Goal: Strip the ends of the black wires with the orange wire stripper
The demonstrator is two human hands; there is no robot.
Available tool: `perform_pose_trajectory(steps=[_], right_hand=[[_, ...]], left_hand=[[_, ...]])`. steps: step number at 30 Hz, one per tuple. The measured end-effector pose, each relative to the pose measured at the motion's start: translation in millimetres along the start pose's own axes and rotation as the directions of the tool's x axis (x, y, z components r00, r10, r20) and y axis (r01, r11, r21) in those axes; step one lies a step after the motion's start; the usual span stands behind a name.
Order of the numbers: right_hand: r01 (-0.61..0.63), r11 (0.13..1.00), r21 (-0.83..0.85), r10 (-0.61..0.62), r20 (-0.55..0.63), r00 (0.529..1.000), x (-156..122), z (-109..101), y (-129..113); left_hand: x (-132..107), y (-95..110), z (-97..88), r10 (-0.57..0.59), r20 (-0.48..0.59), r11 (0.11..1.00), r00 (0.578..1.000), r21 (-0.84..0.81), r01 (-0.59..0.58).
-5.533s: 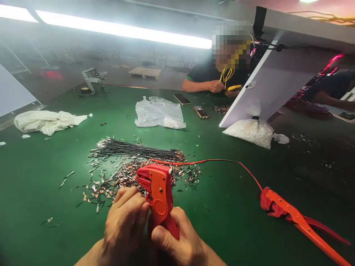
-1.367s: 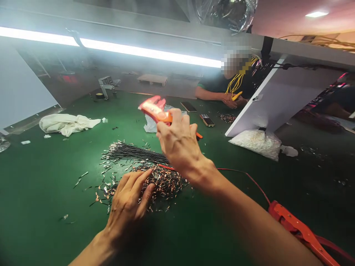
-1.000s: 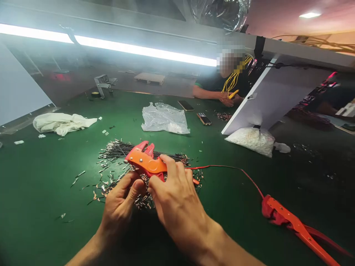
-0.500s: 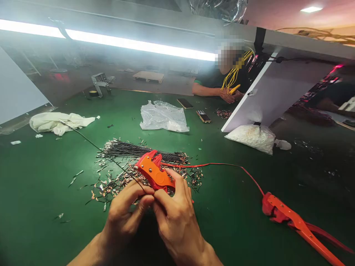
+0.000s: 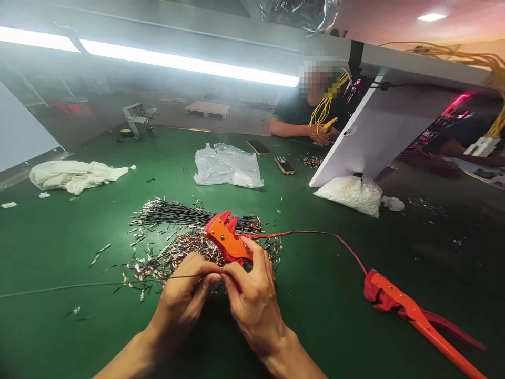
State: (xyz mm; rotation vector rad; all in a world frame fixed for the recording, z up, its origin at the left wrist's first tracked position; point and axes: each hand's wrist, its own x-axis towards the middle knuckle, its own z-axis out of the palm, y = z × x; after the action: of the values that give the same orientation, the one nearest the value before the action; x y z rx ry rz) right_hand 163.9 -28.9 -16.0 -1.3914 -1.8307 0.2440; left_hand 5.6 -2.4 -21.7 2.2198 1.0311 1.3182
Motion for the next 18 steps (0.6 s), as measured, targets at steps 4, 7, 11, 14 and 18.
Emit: perform_pose_trajectory(steps=[4,7,11,14,18], right_hand=[[0.031,0.999,-0.024,-0.032,-0.016,0.999,-0.5,-0.1,-1.3],[0.046,0.997,-0.054,-0.047,-0.006,0.999,-1.9,0.9,0.3],[0.056,0.995,-0.077,-0.056,0.000,0.998,-3.6,3.0,1.6],[0.051,0.995,-0.080,-0.051,0.002,0.999,-4.0,3.6,-0.1],[0.042,0.997,-0.071,-0.043,-0.011,0.999,-4.3,3.1,-2.8]], left_hand=[[-0.1,0.0,2.1,-0.019,-0.073,0.999,0.997,-0.035,0.017],[4.0,-1.9,-2.1,-0.143,-0.121,0.989,0.982,-0.065,0.136],[7.8,-4.4,-4.5,-0.314,-0.130,0.948,0.941,-0.095,0.303],[5.7,-4.1,-0.7,-0.327,-0.083,0.944,0.941,-0.074,0.322],[1.2,-3.9,4.1,-0.267,-0.040,0.963,0.963,-0.054,0.265]])
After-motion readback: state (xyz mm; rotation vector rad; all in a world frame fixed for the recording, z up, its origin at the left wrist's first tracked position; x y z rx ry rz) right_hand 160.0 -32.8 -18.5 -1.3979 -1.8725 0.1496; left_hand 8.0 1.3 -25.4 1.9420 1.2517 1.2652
